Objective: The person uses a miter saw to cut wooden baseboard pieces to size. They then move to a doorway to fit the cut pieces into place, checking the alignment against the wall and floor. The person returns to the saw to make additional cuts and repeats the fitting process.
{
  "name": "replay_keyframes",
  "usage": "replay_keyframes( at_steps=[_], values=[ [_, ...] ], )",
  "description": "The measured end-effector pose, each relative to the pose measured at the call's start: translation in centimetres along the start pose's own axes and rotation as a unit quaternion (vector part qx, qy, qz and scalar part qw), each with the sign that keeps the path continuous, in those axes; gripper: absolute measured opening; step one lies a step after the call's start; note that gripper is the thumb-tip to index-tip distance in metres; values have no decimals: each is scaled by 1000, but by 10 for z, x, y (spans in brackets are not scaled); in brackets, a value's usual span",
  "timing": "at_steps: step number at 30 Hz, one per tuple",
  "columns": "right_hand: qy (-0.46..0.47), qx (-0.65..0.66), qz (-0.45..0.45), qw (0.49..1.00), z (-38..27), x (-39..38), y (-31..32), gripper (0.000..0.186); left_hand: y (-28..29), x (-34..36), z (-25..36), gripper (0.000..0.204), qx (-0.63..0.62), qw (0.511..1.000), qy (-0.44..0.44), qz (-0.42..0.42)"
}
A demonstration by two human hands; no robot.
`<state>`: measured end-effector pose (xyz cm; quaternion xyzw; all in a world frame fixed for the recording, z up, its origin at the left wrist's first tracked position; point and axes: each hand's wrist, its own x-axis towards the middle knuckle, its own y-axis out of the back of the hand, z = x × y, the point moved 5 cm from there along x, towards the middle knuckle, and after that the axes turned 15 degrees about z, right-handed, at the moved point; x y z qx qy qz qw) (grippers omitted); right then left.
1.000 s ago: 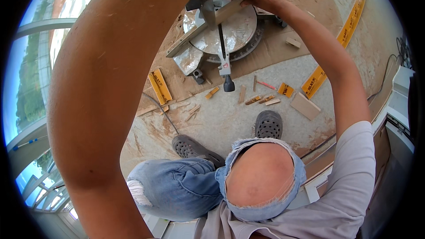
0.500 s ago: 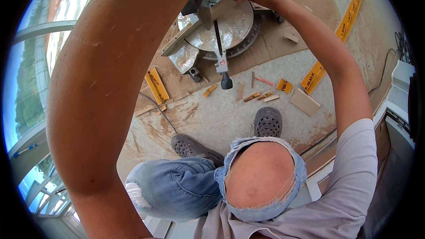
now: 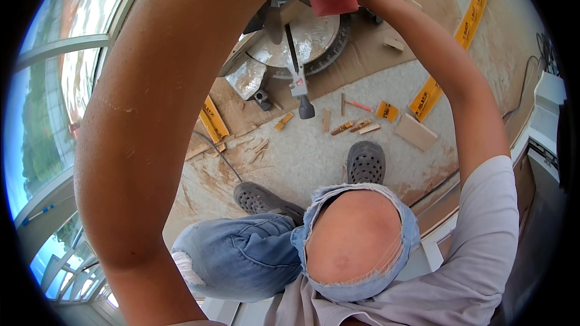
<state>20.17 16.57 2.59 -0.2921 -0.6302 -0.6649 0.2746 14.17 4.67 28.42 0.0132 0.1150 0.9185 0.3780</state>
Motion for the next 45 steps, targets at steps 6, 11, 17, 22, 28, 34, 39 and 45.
replay_keyframes(
  at_steps=[6,11,17,22,28,34,39,45],
  values=[
    [-48,-14,-46,998,0,-3,-1,38,3,7,-16,24,9,987,-157,-35],
    [26,-33,15,999,-4,7,-6,39,17,-18,-13,24,-45,982,-162,-86],
    [-116,-10,-61,991,23,-24,-17,44,-5,-14,-50,31,-43,995,-78,-38],
    [-135,7,-72,988,14,-14,-13,45,4,-44,-61,43,-38,996,-82,-22],
    [-144,15,-61,988,13,-20,-10,46,2,-67,-84,46,-35,996,-87,1],
    [-135,-2,-39,990,16,-17,-16,39,6,-83,-104,45,-25,992,-122,27],
    [-117,-21,-14,993,13,-22,-15,19,7,-97,-128,46,-36,990,-131,26],
    [-126,-27,-34,991,17,-17,-15,43,6,-105,-143,49,-39,992,-120,30]
  ],
)
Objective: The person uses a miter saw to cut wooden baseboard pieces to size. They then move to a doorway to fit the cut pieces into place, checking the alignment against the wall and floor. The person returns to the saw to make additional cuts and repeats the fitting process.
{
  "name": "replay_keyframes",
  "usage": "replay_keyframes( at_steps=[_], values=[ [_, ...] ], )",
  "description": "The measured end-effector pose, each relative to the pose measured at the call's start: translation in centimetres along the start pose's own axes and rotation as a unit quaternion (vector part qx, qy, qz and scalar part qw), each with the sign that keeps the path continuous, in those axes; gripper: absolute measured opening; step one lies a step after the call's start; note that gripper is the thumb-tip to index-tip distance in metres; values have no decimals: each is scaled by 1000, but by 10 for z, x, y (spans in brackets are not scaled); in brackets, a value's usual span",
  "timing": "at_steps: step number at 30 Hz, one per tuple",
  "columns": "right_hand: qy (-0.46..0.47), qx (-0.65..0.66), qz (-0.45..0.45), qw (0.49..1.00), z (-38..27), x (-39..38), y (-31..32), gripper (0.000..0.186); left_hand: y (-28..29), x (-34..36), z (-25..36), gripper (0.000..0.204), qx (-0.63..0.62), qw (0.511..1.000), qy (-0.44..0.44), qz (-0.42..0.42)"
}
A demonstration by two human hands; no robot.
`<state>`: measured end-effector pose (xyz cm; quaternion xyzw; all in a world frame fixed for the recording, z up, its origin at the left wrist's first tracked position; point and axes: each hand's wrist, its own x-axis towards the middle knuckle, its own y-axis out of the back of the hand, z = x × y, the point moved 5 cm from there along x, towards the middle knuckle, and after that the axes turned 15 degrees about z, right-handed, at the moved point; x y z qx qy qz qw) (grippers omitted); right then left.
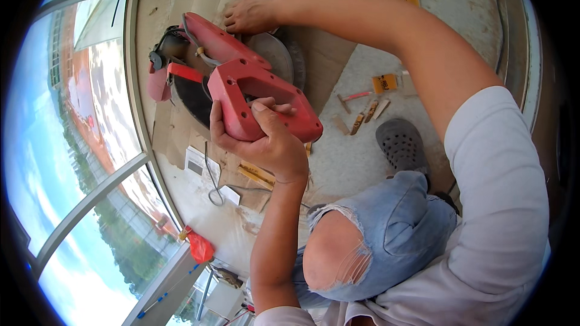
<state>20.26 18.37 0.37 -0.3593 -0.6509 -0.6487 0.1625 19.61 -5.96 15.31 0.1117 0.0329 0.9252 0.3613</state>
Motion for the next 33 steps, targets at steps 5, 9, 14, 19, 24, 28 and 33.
replay_keyframes(
  at_steps=[5,9,14,19,24,28,33],
  values=[
    [9,1,-19,1000,-1,-3,-5,44,-9,77,56,47,3,997,54,-61],
    [-10,33,-8,999,0,-6,10,43,-39,198,89,29,76,976,116,-167],
    [-18,40,-4,999,-4,-3,4,44,-64,300,101,37,222,945,90,-223],
    [-40,29,-43,998,1,-3,0,47,-76,317,103,44,251,936,63,-241],
    [-72,27,59,995,-12,-21,11,38,-77,332,99,46,259,931,85,-242],
    [-189,65,127,972,-56,-69,43,25,-80,326,97,46,269,930,75,-240],
    [-327,161,148,919,-131,-95,52,22,-78,338,97,44,294,916,84,-258]
  ],
)
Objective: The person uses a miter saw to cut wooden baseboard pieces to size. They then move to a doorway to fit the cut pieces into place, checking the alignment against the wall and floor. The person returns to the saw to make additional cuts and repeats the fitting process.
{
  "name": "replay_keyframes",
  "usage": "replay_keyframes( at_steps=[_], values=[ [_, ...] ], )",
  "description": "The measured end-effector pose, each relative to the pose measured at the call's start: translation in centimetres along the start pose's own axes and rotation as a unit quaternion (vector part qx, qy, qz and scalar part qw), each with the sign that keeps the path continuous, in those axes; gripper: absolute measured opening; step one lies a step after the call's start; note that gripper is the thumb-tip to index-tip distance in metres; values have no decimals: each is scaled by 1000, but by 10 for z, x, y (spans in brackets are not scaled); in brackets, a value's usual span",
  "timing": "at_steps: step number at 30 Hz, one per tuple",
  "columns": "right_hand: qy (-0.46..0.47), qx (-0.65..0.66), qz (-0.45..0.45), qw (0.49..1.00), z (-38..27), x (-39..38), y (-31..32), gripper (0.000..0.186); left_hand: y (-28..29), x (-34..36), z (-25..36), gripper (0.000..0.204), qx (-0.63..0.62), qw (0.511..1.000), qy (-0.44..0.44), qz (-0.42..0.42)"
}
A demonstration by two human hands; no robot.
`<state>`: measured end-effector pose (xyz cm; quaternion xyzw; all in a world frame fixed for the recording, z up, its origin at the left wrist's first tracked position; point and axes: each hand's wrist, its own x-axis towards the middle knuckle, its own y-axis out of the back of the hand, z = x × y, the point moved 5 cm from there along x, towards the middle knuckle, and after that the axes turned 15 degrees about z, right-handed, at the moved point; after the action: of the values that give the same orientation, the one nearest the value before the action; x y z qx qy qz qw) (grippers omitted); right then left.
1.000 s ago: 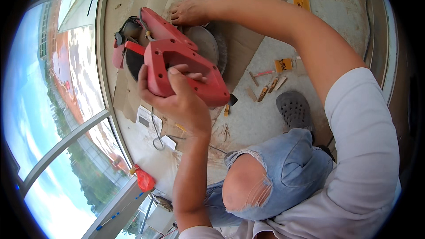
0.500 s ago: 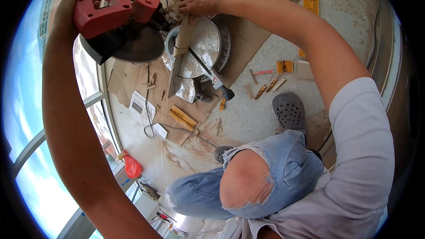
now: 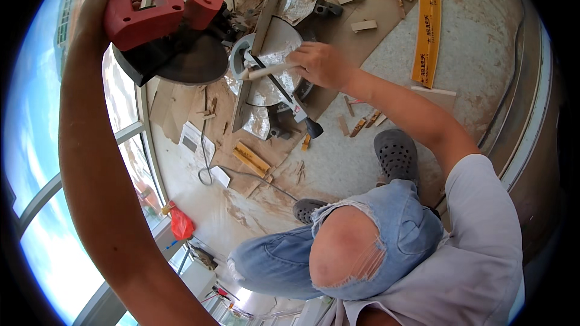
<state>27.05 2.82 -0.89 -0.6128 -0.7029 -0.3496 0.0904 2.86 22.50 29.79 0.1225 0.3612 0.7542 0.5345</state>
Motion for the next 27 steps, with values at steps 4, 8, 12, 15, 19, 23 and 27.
replay_keyframes(
  at_steps=[4,8,12,15,19,23,27],
  values=[
    [-162,102,-92,977,-25,-35,6,25,12,-1,2,43,18,999,-27,1],
    [-379,175,-89,904,7,-64,43,34,25,14,-7,41,41,996,-66,39],
    [-481,236,-95,839,27,-81,80,37,4,-11,6,36,2,996,-62,71],
    [-487,222,-96,839,23,-80,101,38,-12,-31,20,32,-18,994,-38,101],
    [-490,238,-98,833,19,-77,117,44,-8,-31,15,34,-23,992,-68,105],
    [-480,226,-103,842,20,-74,123,48,-12,-33,14,34,-22,991,-58,119],
    [-495,208,-118,835,29,-81,130,46,-11,-24,12,34,-21,992,-63,112]
  ],
)
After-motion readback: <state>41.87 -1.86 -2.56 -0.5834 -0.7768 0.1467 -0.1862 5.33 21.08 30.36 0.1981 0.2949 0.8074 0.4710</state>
